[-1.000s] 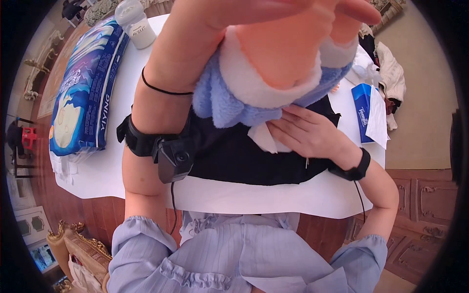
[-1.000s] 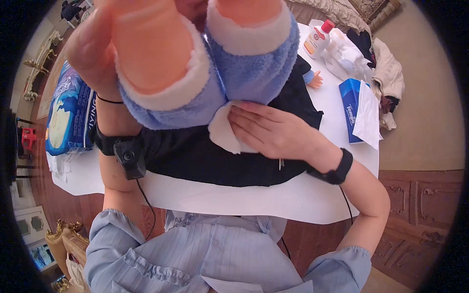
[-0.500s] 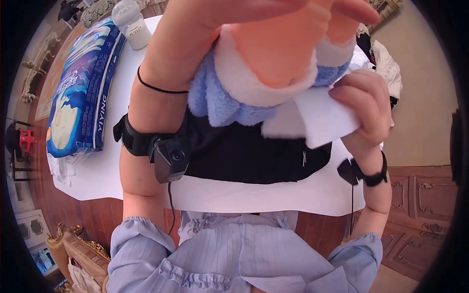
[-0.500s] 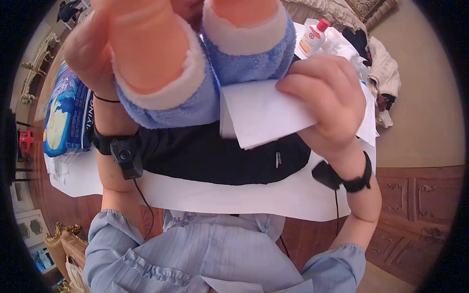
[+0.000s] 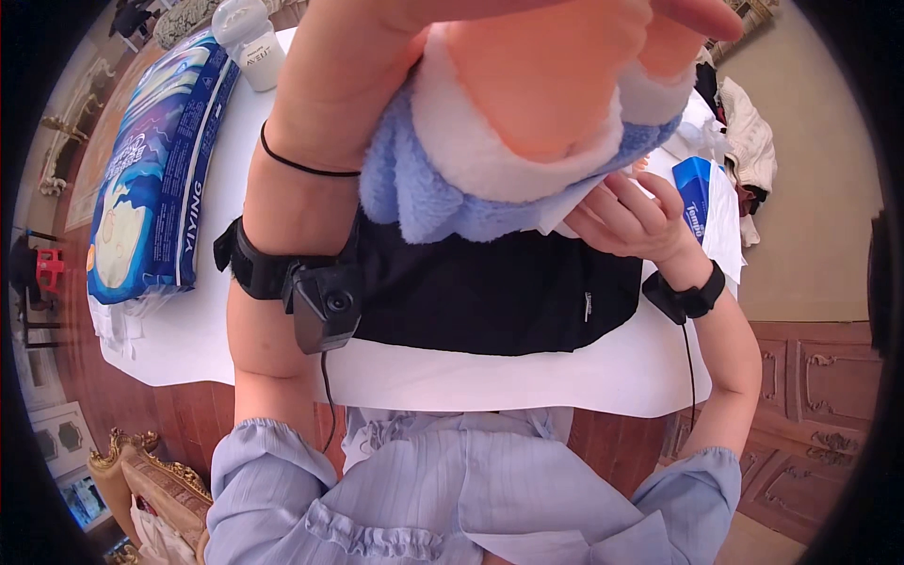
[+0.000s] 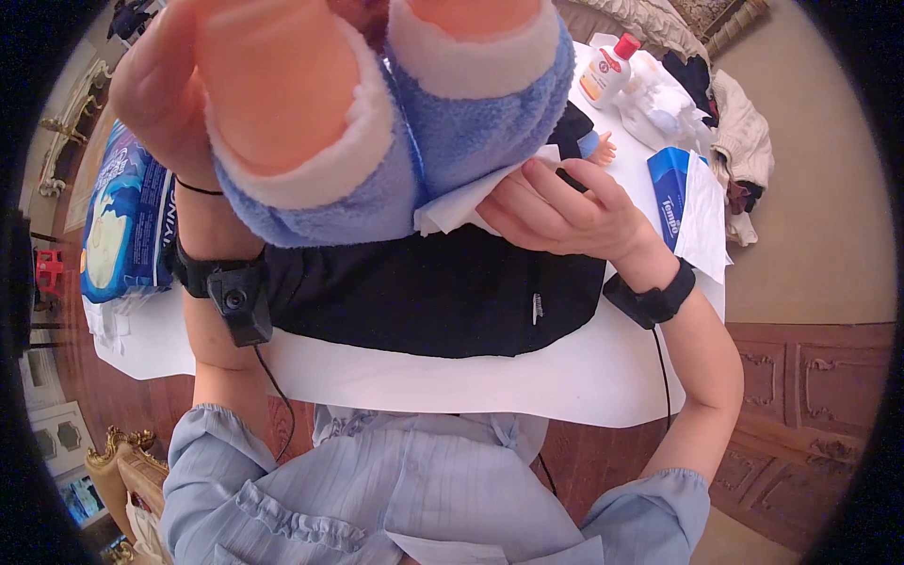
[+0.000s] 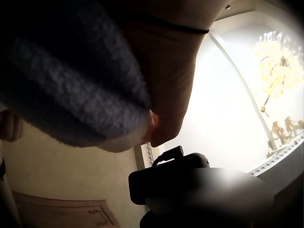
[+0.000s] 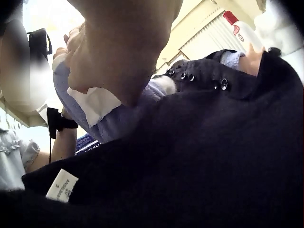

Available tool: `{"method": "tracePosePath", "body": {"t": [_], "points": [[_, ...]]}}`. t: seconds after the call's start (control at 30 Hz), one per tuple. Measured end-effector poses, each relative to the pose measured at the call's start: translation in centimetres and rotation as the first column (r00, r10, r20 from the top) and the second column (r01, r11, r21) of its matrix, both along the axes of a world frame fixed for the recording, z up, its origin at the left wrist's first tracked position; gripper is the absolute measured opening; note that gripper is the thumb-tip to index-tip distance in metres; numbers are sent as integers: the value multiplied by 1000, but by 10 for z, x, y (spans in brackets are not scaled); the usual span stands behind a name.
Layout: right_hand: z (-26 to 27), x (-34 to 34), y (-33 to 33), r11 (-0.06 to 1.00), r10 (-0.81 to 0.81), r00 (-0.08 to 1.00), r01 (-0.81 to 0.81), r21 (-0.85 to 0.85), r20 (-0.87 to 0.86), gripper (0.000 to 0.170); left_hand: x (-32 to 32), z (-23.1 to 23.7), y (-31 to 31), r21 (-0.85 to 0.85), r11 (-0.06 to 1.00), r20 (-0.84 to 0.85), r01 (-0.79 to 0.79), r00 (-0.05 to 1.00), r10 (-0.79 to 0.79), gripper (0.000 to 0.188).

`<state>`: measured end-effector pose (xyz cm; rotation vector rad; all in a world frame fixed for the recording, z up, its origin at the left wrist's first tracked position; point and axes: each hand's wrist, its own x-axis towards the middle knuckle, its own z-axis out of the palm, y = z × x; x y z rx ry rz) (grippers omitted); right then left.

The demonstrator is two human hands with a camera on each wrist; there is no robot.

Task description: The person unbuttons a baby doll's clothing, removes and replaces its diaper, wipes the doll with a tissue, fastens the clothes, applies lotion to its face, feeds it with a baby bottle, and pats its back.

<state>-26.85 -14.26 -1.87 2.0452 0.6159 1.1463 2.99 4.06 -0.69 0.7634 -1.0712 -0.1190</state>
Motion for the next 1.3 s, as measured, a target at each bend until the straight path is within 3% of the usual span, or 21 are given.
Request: {"method": "tracePosePath", "body": {"t": [0.17,0.2,0.27,0.3,0.37,0.4,0.47,0.5,0.6,0.63,0.67,0.77,0.8,0.87,0.9,0.93,0.97,1.0,1.03,1.23,1.3], "points": [[27,-8,21,994,90,990,-83,66,-112,8,-2,-2,1,41,999,-42,-26,999,27,66],[30,-19,32,989,108,979,-88,118,-173,18,-2,-2,5,48,998,-50,-30,998,32,66],[25,-20,51,947,288,958,-281,156,-18,19,1,-3,0,60,998,-68,-37,997,41,66],[27,-8,53,947,286,958,-280,156,-18,19,-1,-3,7,67,997,-77,-39,996,45,66],[33,20,51,796,595,767,-520,-308,241,18,-2,-3,9,81,996,-92,-42,995,49,66],[33,17,51,799,591,769,-517,-307,243,18,0,-1,12,88,995,-99,-42,994,51,66],[31,9,46,922,376,926,-375,-91,-9,13,-5,-2,12,100,994,-112,-43,992,55,66],[25,3,41,947,305,931,-320,-44,-200,10,-8,-2,12,106,993,-120,-47,991,59,66],[21,11,27,959,276,907,-280,33,-318,8,-10,-1,13,121,991,-144,-61,986,78,66],[23,8,24,968,231,905,-252,-11,-358,5,-68,-6,72,126,990,-153,-65,985,84,66],[22,7,25,967,233,904,-254,-12,-359,5,-9,-1,20,130,989,-162,-71,983,92,65],[24,-9,38,922,386,867,-353,160,-315,6,-55,-2,29,152,984,-187,-90,975,118,65],[18,-3,48,850,525,841,-508,142,-129,8,-53,1,27,160,982,-195,-95,973,126,65],[23,15,56,672,738,673,-728,-135,48,12,-45,-2,18,178,979,-211,-97,968,134,65],[22,18,58,667,744,662,-724,-177,92,13,-70,-6,70,186,978,-218,-97,966,137,65],[20,16,56,668,742,664,-723,-176,93,13,-49,-2,19,194,976,-225,-97,964,141,65],[19,13,52,771,619,784,-616,-162,-37,13,-72,-7,73,202,974,-231,-99,962,146,65],[19,9,49,853,469,867,-493,-168,-167,14,-75,-7,73,209,973,-238,-101,959,151,65],[21,8,44,906,319,907,-377,-192,-277,18,-12,-3,20,216,971,-245,-104,957,157,65],[5,6,38,974,222,885,-183,133,-409,20,-25,-4,30,258,957,-286,-130,936,204,65],[11,3,40,973,230,855,-203,107,-464,19,-31,-5,37,273,952,-300,-137,928,219,65]]}}
